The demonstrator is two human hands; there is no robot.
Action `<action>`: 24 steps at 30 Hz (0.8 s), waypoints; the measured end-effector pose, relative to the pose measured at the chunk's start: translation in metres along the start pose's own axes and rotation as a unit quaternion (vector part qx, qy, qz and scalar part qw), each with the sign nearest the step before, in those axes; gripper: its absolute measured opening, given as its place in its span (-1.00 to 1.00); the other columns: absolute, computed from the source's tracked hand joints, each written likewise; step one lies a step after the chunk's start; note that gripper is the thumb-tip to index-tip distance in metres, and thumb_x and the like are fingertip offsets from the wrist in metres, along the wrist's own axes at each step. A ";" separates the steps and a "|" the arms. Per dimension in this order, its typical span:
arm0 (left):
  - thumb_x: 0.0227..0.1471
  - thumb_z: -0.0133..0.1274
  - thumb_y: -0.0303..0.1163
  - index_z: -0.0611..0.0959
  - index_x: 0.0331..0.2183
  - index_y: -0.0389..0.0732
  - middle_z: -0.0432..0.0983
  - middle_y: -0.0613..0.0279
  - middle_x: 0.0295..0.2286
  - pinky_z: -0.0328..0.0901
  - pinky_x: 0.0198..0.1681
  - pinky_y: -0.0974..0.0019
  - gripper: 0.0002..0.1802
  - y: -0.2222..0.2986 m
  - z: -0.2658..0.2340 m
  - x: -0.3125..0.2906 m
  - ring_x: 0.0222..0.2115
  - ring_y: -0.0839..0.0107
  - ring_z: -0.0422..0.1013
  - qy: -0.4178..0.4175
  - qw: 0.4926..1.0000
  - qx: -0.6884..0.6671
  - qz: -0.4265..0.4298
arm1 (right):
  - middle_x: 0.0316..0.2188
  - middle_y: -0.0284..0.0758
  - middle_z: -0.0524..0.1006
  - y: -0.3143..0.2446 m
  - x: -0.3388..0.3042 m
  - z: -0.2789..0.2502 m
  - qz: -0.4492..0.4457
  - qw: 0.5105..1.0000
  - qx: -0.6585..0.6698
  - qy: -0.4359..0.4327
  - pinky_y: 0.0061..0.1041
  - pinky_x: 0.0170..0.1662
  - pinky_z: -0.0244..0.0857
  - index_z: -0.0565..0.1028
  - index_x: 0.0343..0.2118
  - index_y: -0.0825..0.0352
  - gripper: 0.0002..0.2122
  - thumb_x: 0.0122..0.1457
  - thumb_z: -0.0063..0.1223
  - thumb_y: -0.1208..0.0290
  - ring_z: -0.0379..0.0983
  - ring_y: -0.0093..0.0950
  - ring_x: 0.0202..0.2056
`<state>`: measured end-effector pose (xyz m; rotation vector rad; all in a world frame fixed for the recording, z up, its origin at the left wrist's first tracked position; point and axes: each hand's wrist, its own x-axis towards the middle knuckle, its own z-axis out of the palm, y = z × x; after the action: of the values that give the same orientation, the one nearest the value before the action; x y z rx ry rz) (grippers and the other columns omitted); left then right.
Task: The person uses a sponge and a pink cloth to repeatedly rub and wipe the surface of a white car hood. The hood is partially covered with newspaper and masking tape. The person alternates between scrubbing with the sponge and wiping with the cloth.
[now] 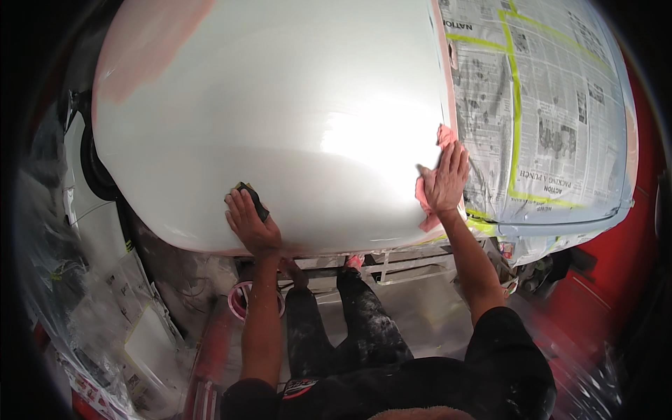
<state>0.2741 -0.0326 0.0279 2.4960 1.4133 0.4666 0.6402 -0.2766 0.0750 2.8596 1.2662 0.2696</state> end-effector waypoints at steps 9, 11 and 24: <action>0.21 -0.02 -0.38 0.28 0.33 -0.25 0.14 -0.06 0.35 -0.09 0.37 -0.20 -0.31 -0.006 0.008 -0.002 0.39 -0.06 0.02 0.003 1.000 0.004 0.014 | 0.35 0.16 0.15 0.000 -0.099 -0.018 0.057 0.997 0.020 -0.038 0.13 0.34 -0.09 0.20 0.31 0.58 -0.14 0.29 -0.13 -0.24 0.04 0.22 0.32; 0.23 -0.04 -0.39 0.27 0.34 -0.24 0.13 -0.05 0.35 -0.10 0.37 -0.20 -0.32 -0.002 0.005 -0.004 0.39 -0.06 0.00 -0.007 1.000 -0.002 0.008 | 0.33 0.11 0.20 -0.004 -0.081 -0.020 0.046 0.998 0.009 -0.032 0.11 0.35 -0.10 0.25 0.29 0.57 -0.17 0.27 -0.08 -0.20 0.07 0.20 0.30; 0.29 -0.08 -0.38 0.39 0.27 -0.30 0.23 -0.15 0.29 -0.07 0.36 -0.16 -0.44 -0.012 0.015 0.002 0.34 -0.14 0.08 0.041 0.999 0.000 0.033 | 0.15 -0.23 0.30 -0.101 0.070 -0.007 -0.199 0.975 0.095 0.036 -0.08 0.40 -0.10 0.38 0.17 0.36 -0.30 0.24 -0.06 -0.24 0.13 -0.17 0.23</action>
<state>0.2712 -0.0254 0.0097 2.5568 1.3637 0.5874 0.6111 -0.1571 0.0852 2.6691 1.9340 0.2578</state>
